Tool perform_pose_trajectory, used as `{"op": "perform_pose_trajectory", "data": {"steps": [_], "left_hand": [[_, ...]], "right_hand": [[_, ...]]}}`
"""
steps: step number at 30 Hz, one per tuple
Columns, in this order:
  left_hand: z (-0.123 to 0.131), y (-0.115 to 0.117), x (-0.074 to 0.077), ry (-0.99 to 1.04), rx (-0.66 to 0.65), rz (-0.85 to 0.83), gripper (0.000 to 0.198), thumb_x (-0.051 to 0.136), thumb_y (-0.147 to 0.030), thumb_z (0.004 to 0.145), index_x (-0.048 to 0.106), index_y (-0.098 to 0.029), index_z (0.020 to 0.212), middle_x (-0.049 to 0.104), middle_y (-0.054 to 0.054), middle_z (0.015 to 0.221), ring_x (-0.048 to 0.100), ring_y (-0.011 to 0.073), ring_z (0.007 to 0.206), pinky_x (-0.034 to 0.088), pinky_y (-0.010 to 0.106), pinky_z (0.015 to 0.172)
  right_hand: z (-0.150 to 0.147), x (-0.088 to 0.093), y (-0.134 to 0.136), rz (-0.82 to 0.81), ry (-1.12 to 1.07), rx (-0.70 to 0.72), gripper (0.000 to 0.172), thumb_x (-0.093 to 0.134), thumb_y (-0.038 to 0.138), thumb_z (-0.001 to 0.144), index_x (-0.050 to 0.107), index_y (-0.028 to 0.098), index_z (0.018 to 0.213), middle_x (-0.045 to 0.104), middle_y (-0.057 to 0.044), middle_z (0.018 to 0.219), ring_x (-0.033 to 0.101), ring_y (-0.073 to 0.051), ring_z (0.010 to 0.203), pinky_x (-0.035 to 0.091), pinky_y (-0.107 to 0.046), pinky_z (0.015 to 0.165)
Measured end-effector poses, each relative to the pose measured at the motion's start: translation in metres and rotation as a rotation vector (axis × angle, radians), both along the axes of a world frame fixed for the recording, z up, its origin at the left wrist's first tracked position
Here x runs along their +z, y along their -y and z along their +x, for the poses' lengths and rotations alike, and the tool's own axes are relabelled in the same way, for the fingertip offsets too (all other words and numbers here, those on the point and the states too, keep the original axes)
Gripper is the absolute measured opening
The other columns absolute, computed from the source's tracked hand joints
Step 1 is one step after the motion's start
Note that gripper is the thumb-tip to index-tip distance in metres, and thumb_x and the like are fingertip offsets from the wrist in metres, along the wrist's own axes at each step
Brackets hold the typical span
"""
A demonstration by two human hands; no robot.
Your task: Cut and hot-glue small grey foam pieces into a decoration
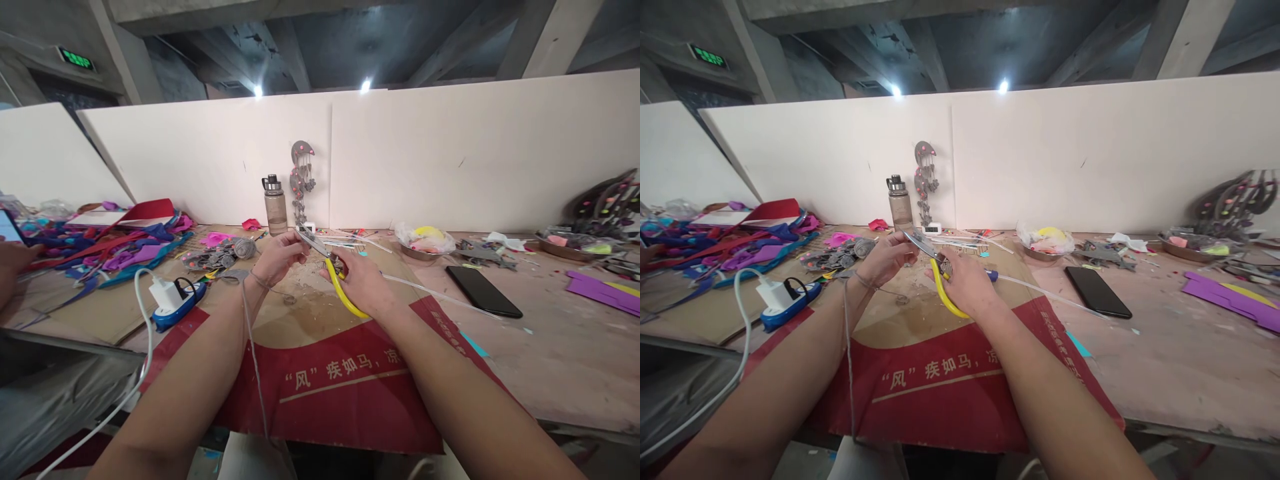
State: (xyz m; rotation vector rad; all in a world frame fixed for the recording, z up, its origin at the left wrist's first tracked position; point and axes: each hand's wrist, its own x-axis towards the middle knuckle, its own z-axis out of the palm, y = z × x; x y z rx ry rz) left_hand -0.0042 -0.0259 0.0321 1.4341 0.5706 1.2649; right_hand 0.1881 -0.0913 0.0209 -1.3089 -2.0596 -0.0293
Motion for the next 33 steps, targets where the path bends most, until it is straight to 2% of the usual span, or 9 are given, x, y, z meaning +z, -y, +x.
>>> {"op": "perform_pose_trajectory", "data": {"steps": [3, 7, 14, 17, 21, 25, 33], "left_hand": [[0.0, -0.002, -0.001, 0.036, -0.044, 0.009, 0.019, 0.077, -0.022, 0.067, 0.061, -0.012, 0.071, 0.058, 0.0, 0.06, 0.051, 0.0082, 0.054, 0.038, 0.021, 0.05], [0.0, -0.003, -0.001, 0.054, -0.038, -0.011, 0.029, 0.08, -0.031, 0.068, 0.058, -0.013, 0.068, 0.059, 0.001, 0.059, 0.051, 0.0076, 0.05, 0.037, 0.021, 0.047], [0.0, 0.0, 0.001, 0.088, -0.061, -0.048, 0.03, 0.082, -0.029, 0.066, 0.058, -0.012, 0.07, 0.06, 0.0, 0.061, 0.052, 0.0066, 0.051, 0.039, 0.019, 0.047], [0.003, 0.0, -0.001, 0.098, -0.079, -0.07, 0.03, 0.082, -0.028, 0.065, 0.058, -0.012, 0.07, 0.061, 0.001, 0.063, 0.053, 0.0065, 0.052, 0.039, 0.019, 0.048], [0.006, 0.001, -0.004, 0.072, -0.125, -0.111, 0.027, 0.081, -0.028, 0.067, 0.061, -0.011, 0.071, 0.06, 0.001, 0.062, 0.053, 0.0067, 0.052, 0.038, 0.018, 0.047], [0.007, 0.002, -0.006, 0.051, -0.157, -0.12, 0.026, 0.079, -0.028, 0.069, 0.06, -0.011, 0.07, 0.061, 0.001, 0.063, 0.055, 0.0076, 0.052, 0.038, 0.019, 0.047], [0.014, 0.005, -0.011, -0.015, -0.191, -0.139, 0.023, 0.079, -0.027, 0.07, 0.061, -0.012, 0.073, 0.063, 0.001, 0.065, 0.056, 0.0084, 0.054, 0.04, 0.02, 0.051]], "right_hand": [[0.0, -0.001, 0.0, 0.004, -0.005, -0.001, 0.034, 0.053, 0.046, 0.09, 0.058, 0.021, 0.112, 0.067, -0.006, 0.084, 0.055, -0.018, 0.069, 0.034, -0.027, 0.064], [-0.002, -0.001, -0.001, -0.001, -0.071, 0.03, 0.032, 0.054, 0.043, 0.089, 0.057, 0.02, 0.11, 0.066, -0.005, 0.086, 0.054, -0.017, 0.071, 0.035, -0.027, 0.066], [-0.007, -0.006, -0.005, -0.12, -0.28, 0.159, 0.032, 0.054, 0.047, 0.086, 0.054, 0.02, 0.105, 0.057, 0.0, 0.079, 0.05, -0.015, 0.071, 0.039, -0.027, 0.067], [-0.008, -0.01, -0.007, -0.139, -0.444, 0.221, 0.033, 0.055, 0.047, 0.085, 0.051, 0.021, 0.105, 0.054, 0.001, 0.081, 0.049, -0.014, 0.072, 0.04, -0.027, 0.068], [-0.009, -0.01, -0.01, -0.191, -0.73, 0.24, 0.034, 0.054, 0.05, 0.085, 0.046, 0.023, 0.106, 0.046, 0.005, 0.073, 0.043, -0.011, 0.061, 0.039, -0.025, 0.058], [-0.008, -0.006, -0.01, -0.172, -0.937, 0.252, 0.046, 0.066, 0.049, 0.076, 0.043, 0.025, 0.108, 0.046, 0.007, 0.073, 0.04, -0.008, 0.053, 0.035, -0.023, 0.049], [-0.009, -0.01, -0.012, -0.19, -1.001, 0.32, 0.048, 0.07, 0.043, 0.072, 0.045, 0.024, 0.109, 0.053, 0.004, 0.079, 0.042, -0.007, 0.052, 0.035, -0.021, 0.046]]}}
